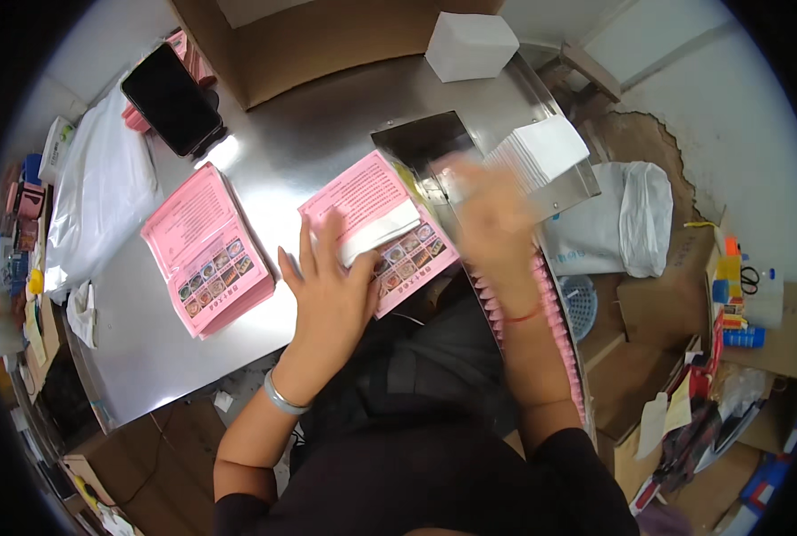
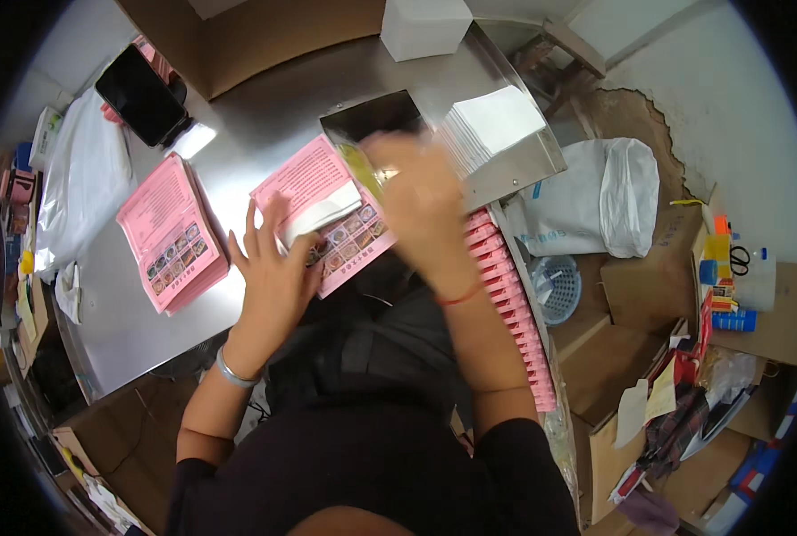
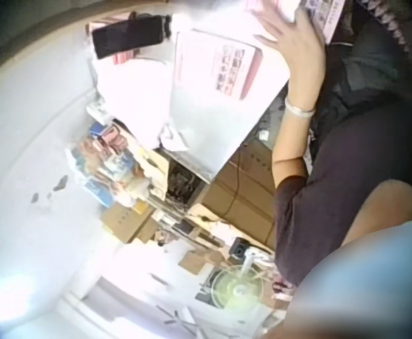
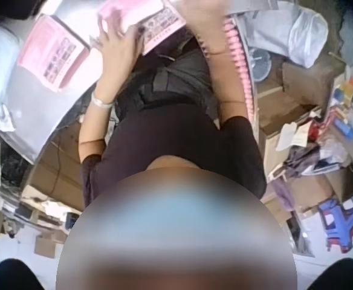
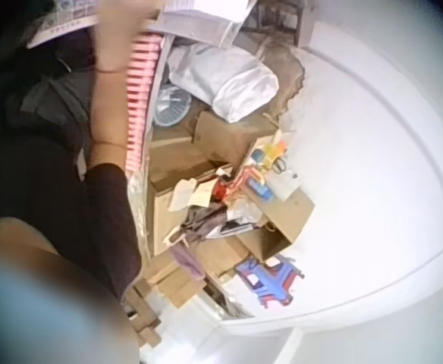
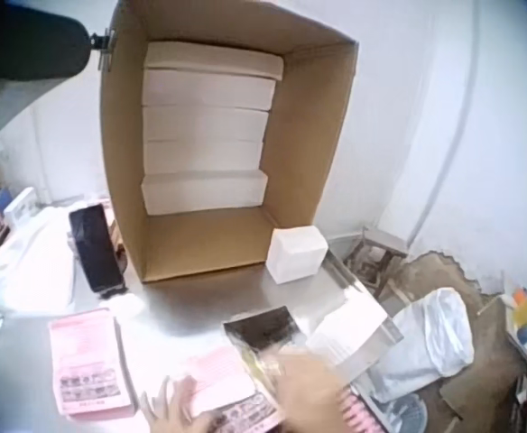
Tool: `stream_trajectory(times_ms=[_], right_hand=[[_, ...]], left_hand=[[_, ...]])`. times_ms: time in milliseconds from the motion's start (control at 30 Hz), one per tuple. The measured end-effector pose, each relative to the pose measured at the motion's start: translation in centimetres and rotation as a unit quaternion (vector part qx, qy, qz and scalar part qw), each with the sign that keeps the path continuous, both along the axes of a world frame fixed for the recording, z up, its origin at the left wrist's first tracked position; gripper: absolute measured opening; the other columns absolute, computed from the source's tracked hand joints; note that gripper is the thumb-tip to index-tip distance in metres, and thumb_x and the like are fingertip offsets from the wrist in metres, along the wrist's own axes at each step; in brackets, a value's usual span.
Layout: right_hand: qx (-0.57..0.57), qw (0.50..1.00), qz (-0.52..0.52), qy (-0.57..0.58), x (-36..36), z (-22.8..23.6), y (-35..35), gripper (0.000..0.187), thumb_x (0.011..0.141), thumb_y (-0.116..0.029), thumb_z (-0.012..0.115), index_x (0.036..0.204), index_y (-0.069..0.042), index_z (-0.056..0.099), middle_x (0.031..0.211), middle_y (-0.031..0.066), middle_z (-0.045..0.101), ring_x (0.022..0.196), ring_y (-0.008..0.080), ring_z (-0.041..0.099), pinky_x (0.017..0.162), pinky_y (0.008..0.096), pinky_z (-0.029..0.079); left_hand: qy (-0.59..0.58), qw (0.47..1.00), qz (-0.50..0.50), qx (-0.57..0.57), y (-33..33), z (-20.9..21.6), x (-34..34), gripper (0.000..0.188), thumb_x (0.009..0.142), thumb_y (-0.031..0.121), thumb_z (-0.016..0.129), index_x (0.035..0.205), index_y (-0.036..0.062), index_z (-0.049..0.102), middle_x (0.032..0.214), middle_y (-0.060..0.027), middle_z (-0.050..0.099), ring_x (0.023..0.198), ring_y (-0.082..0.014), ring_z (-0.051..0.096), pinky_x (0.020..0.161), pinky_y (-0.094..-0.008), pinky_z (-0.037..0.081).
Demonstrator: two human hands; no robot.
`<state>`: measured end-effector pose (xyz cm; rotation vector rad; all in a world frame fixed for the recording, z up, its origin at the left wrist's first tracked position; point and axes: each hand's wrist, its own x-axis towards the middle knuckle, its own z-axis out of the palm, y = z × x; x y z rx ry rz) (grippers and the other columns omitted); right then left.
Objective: Folding pink paper cards and placing them into white cardboard boxes.
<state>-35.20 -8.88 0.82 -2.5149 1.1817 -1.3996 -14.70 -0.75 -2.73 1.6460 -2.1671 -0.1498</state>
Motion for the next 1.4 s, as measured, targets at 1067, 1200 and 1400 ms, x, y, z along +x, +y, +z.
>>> stream_trajectory(times_ms=[1067, 1200, 1400], right_hand=[[0.090, 0.974, -0.200, 0.059, -6.8, 2.8, -1.4, 0.026, 0.082, -0.008, 0.064, 0.105, 0.003, 0.070, 0.095, 0.0122, 0.061, 0.086, 0.0274, 0.058, 0.076, 0.0368, 0.048], [0.085, 0.980, -0.137, 0.114, -8.7, 3.2, -1.8, 0.028, 0.085, -0.004, 0.061, 0.111, 0.000, 0.068, 0.102, 0.0129, 0.062, 0.090, 0.0289, 0.058, 0.077, 0.0375, 0.049], [0.070, 0.975, 0.071, 0.196, 1.7, 0.4, 6.8, 0.030, 0.084, -0.015, 0.059, 0.112, -0.009, 0.068, 0.113, 0.0130, 0.064, 0.103, 0.0357, 0.063, 0.097, 0.0553, 0.046]], left_hand=[[0.092, 0.992, 0.061, -0.066, -1.4, -0.1, -0.1, 0.051, 0.075, 0.006, 0.062, 0.125, 0.0044, 0.056, 0.131, -0.0237, 0.047, 0.111, -0.0373, 0.049, 0.095, -0.0478, 0.039], [0.054, 0.997, -0.012, -0.051, -1.4, -0.7, 0.5, 0.046, 0.075, 0.010, 0.065, 0.121, 0.0065, 0.061, 0.145, -0.0215, 0.042, 0.130, -0.0408, 0.040, 0.106, -0.0548, 0.030], [-0.002, 0.997, -0.082, 0.012, -1.5, 0.7, 2.2, 0.043, 0.077, 0.016, 0.069, 0.119, 0.0086, 0.064, 0.142, -0.0162, 0.047, 0.118, -0.0340, 0.050, 0.093, -0.0488, 0.039]])
